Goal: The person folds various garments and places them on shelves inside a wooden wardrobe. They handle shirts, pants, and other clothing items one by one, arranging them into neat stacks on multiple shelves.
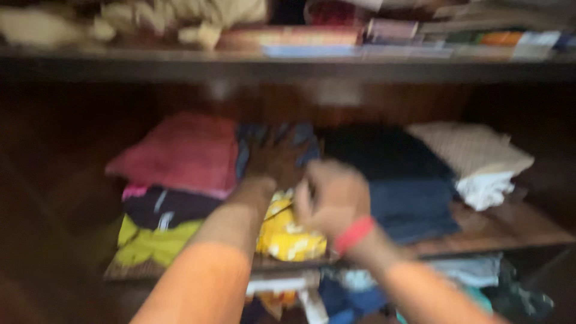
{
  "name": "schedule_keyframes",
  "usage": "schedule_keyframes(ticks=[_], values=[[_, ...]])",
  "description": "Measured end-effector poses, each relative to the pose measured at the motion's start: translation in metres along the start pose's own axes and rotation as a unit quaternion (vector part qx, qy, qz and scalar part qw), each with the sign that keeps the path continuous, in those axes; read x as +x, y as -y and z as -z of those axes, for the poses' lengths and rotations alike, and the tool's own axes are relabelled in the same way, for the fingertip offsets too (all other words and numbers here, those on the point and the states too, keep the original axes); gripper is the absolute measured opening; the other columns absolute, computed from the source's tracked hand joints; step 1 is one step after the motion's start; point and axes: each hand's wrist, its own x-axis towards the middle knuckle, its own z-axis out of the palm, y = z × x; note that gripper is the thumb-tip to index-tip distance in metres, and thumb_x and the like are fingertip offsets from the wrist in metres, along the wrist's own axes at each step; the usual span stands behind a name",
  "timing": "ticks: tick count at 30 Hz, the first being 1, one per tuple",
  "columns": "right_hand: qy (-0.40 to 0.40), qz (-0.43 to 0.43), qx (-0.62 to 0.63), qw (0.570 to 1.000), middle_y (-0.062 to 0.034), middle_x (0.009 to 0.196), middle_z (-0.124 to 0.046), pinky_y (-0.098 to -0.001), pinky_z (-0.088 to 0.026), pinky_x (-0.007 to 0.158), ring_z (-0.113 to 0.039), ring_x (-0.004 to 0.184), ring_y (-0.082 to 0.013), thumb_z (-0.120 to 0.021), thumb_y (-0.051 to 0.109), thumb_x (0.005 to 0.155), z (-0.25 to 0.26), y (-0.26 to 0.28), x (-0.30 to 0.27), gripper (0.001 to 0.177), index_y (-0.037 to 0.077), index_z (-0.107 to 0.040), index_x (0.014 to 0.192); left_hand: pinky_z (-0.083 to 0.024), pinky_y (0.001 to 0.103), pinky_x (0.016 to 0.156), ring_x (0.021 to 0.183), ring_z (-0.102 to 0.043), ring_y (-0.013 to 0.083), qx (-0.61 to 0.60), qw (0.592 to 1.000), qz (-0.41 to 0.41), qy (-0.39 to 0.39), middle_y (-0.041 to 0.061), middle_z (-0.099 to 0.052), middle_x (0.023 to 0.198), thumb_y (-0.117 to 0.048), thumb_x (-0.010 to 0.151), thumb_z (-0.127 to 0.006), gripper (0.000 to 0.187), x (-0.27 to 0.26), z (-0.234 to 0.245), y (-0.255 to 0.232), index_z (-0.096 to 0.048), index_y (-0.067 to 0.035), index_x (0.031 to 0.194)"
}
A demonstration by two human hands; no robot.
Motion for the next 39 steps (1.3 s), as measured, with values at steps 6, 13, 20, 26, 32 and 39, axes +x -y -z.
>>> schedule_keyframes(ticks=[6, 13, 20, 26, 32, 39], values=[[0.017, 0.138, -0.008, 0.990, -0.0222, 0.156, -0.041, -0.0483, -0.025, 0.115, -0.037, 0.144, -0.0358, -0.042, 0.045, 0.096, -0.038, -0.023, 0.049, 0.068, 0.002, -0.045, 0.148, -0.007, 0.075, 0.116, 0.159, -0.003, 0.0359, 0.031, 0.999, 0.003, 0.017, 0.001, -0.005, 0.176, -0.046, 0.086, -0.062, 0.081, 0.014, -0.025, 0.016, -0.032, -0.024, 0.157], [0.155, 0.041, -0.010, 0.987, -0.0174, 0.165, -0.029, -0.0433, -0.018, 0.124, -0.025, 0.153, -0.0291, -0.031, 0.063, 0.097, -0.029, -0.018, 0.054, 0.082, 0.006, -0.034, 0.156, 0.001, 0.064, 0.121, 0.156, -0.003, 0.0453, 0.031, 0.985, 0.161, 0.060, 0.016, -0.008, 0.170, -0.048, 0.088, -0.055, 0.095, -0.012, -0.022, 0.001, -0.009, -0.018, 0.165], [0.124, 0.070, -0.013, 0.990, -0.0231, 0.164, -0.023, -0.0468, -0.011, 0.122, -0.017, 0.154, -0.0328, -0.029, 0.069, 0.096, -0.023, -0.007, 0.019, 0.094, -0.004, -0.026, 0.156, 0.001, 0.046, 0.124, 0.157, 0.001, 0.0330, -0.061, 0.989, 0.133, 0.022, 0.013, -0.003, 0.170, -0.057, 0.092, -0.046, 0.090, -0.052, -0.009, -0.004, -0.012, -0.011, 0.161], [0.110, 0.074, -0.020, 0.991, -0.0269, 0.167, -0.016, -0.0471, -0.008, 0.125, -0.012, 0.156, -0.0357, -0.028, 0.071, 0.096, -0.015, -0.006, -0.048, 0.098, -0.007, -0.023, 0.156, -0.004, 0.047, 0.125, 0.158, -0.001, 0.0338, -0.054, 0.993, 0.100, -0.021, 0.016, -0.007, 0.170, -0.058, 0.099, -0.039, 0.084, -0.117, -0.007, -0.026, -0.018, -0.005, 0.160], [0.147, 0.102, -0.044, 0.983, -0.0294, 0.166, -0.007, -0.0482, -0.005, 0.122, -0.004, 0.155, -0.0407, -0.032, 0.078, 0.092, 0.017, -0.001, -0.124, 0.113, -0.010, -0.009, 0.158, -0.007, 0.050, 0.123, 0.155, -0.003, 0.0357, -0.057, 0.995, 0.064, -0.049, 0.021, -0.006, 0.169, -0.066, 0.094, -0.046, 0.098, -0.201, -0.007, -0.039, -0.016, -0.001, 0.161], [0.297, 0.082, -0.129, 0.943, -0.0270, 0.167, -0.006, -0.0487, -0.015, 0.124, -0.004, 0.157, -0.0389, -0.055, 0.082, 0.081, 0.072, 0.015, -0.193, 0.126, -0.008, -0.013, 0.157, -0.003, 0.056, 0.125, 0.159, 0.005, 0.0333, 0.025, 0.994, 0.057, 0.088, 0.019, 0.003, 0.170, -0.068, 0.088, -0.060, 0.115, -0.304, 0.028, -0.071, -0.004, 0.003, 0.158]])
